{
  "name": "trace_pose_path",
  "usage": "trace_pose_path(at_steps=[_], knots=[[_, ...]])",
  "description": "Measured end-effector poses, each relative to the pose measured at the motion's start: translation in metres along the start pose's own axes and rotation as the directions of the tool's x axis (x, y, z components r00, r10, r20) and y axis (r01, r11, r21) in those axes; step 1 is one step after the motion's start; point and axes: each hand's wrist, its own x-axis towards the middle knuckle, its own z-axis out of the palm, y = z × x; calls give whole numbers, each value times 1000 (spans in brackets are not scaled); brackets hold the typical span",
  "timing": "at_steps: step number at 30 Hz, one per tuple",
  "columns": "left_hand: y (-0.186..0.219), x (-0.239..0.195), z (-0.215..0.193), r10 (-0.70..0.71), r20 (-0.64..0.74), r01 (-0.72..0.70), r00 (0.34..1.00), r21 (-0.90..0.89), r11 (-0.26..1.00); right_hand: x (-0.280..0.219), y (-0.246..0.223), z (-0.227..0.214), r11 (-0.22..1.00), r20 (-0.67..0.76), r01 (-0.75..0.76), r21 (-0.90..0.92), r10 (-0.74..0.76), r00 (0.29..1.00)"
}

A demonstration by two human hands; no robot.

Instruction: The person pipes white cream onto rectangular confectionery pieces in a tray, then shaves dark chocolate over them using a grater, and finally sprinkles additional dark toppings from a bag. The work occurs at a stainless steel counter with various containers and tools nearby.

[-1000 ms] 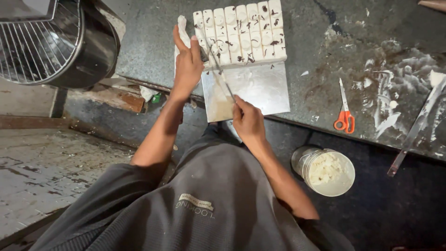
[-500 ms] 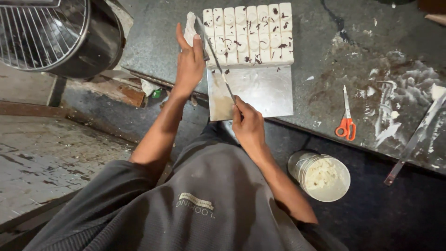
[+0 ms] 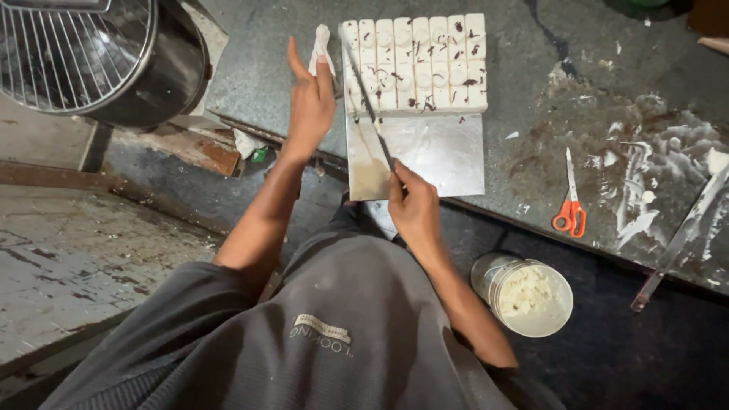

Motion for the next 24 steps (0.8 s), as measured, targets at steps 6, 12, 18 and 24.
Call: trace_pose_path(at_steps=[6,12,18,24], knots=[[-3,-3,-19,-98,16,99,995,-39,994,4,-1,-3,948,169,-294,-121,312,935],[-11,-7,-21,-132,-4,132,991,-21,991,3,6,-13,995,2,-27,98,27,1000],[-16,-8,-18,-113,4,113,994,-61,992,0,28,-20,968,-1,-183,170,186,983],[-11,-9,-8,-121,25,122,992,-46,991,-4,48,-19,953,-35,-293,78,296,954]])
